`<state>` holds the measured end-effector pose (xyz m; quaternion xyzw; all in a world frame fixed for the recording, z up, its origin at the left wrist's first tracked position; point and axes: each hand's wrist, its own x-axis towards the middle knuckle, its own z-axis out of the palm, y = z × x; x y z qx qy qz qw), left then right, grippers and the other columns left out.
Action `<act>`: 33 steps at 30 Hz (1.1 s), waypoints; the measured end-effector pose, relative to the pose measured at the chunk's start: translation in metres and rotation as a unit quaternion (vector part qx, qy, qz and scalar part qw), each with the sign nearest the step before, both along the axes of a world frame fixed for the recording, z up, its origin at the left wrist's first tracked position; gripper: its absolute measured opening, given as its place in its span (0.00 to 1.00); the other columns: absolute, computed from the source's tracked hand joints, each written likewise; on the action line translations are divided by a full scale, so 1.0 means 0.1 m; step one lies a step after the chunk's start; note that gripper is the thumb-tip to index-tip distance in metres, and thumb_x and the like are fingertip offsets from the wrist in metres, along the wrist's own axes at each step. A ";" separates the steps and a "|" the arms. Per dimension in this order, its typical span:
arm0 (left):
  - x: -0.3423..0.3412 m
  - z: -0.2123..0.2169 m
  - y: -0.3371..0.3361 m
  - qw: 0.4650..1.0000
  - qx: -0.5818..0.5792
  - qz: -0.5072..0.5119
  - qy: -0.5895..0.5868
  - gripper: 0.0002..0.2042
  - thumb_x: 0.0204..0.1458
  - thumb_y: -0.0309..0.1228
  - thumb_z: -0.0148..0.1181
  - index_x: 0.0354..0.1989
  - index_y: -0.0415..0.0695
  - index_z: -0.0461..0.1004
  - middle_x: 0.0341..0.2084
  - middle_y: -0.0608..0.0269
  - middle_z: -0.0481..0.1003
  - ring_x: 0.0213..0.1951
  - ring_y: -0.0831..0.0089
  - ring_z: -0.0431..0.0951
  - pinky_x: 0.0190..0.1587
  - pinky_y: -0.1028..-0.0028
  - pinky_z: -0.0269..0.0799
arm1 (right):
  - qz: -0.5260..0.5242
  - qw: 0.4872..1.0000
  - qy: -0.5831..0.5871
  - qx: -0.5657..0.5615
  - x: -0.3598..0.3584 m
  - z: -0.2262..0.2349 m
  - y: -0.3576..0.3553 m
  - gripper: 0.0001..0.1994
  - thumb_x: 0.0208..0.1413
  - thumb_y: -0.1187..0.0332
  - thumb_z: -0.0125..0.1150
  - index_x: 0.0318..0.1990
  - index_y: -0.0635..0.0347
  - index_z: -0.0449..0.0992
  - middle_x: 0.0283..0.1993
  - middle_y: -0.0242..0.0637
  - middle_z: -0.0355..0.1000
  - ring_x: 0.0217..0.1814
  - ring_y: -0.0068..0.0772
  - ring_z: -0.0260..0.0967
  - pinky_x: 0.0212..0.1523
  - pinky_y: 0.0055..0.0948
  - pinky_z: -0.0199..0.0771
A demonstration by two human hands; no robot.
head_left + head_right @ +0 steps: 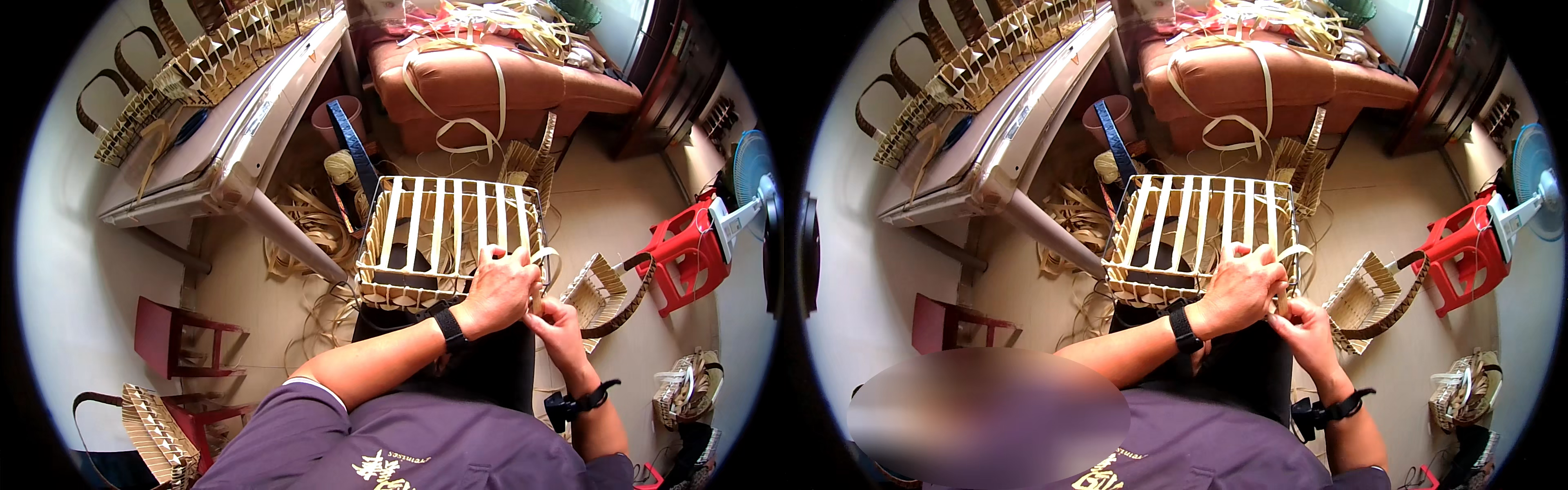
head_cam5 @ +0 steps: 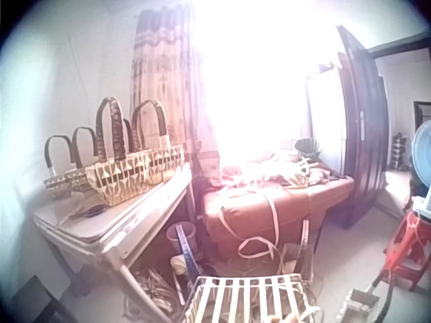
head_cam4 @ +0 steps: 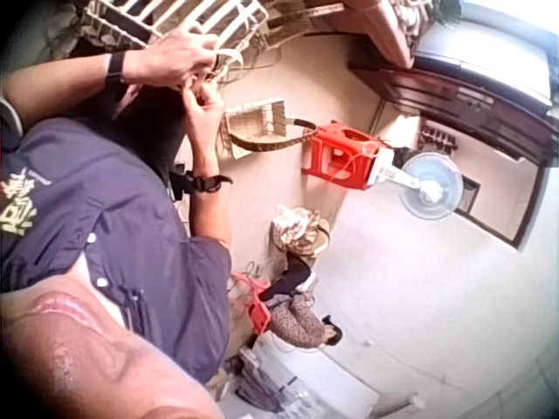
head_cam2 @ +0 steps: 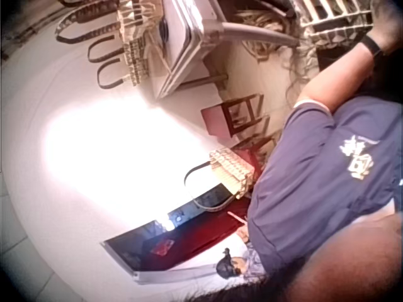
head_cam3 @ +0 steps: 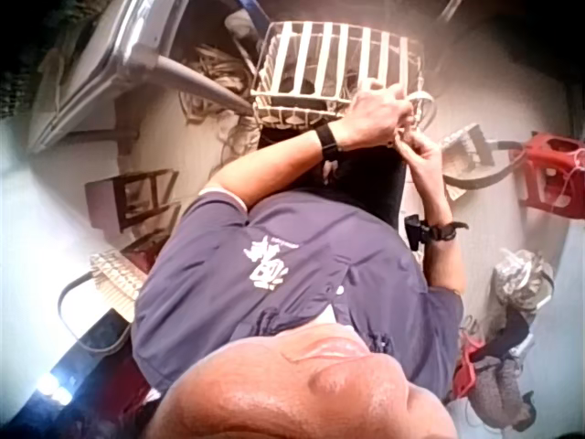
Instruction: The person weaves a basket by hand, threading long bamboo strips through a rectangular frame and securing them by bending and tucking the ends.
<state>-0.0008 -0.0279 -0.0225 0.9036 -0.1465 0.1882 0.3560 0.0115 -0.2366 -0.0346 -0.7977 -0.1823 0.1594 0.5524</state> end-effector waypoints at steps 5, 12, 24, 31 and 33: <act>-0.02 0.04 0.06 1.000 -0.004 -0.007 0.012 0.04 0.62 0.31 0.65 0.36 0.48 0.84 0.37 0.59 0.78 0.44 0.56 0.80 0.62 0.54 0.66 | 0.069 0.938 -0.291 -0.173 -0.31 0.50 -0.31 0.08 0.45 0.71 0.81 0.33 0.56 0.87 0.55 0.41 0.77 0.66 0.52 0.70 0.67 0.48 0.70; -0.01 0.11 0.10 0.995 0.021 -0.066 -0.067 0.09 0.50 0.29 0.69 0.39 0.44 0.83 0.39 0.56 0.77 0.49 0.55 0.80 0.64 0.54 0.68 | 0.073 0.989 0.129 -0.004 -1.00 0.63 -1.61 0.11 0.44 0.71 0.80 0.37 0.62 0.90 0.54 0.43 0.85 0.74 0.51 0.71 0.77 0.56 0.62; -0.03 -0.02 -0.04 0.982 0.078 -0.001 -0.174 0.02 0.57 0.30 0.64 0.32 0.49 0.79 0.34 0.64 0.75 0.41 0.63 0.81 0.59 0.61 0.73 | 0.057 0.766 0.582 -0.268 -2.16 -1.04 -3.98 0.10 0.63 0.69 0.74 0.47 0.66 0.88 0.43 0.39 0.87 0.34 0.36 0.81 0.40 0.31 0.82; -0.04 0.00 0.07 0.985 0.061 0.008 -0.163 0.02 0.57 0.29 0.64 0.31 0.49 0.79 0.33 0.65 0.75 0.41 0.64 0.81 0.61 0.60 0.71 | 0.178 0.811 0.287 -0.478 -1.67 -1.46 -3.47 0.19 0.57 0.76 0.71 0.57 0.59 0.87 0.58 0.48 0.87 0.56 0.48 0.84 0.59 0.42 0.82; -0.01 0.04 -0.02 0.985 0.023 -0.018 -0.169 0.01 0.55 0.29 0.66 0.33 0.49 0.81 0.33 0.65 0.75 0.41 0.63 0.80 0.62 0.60 0.70 | -0.053 0.861 -0.163 -0.479 -1.15 -1.29 -3.12 0.15 0.57 0.81 0.63 0.50 0.60 0.87 0.49 0.48 0.85 0.47 0.45 0.84 0.50 0.41 0.84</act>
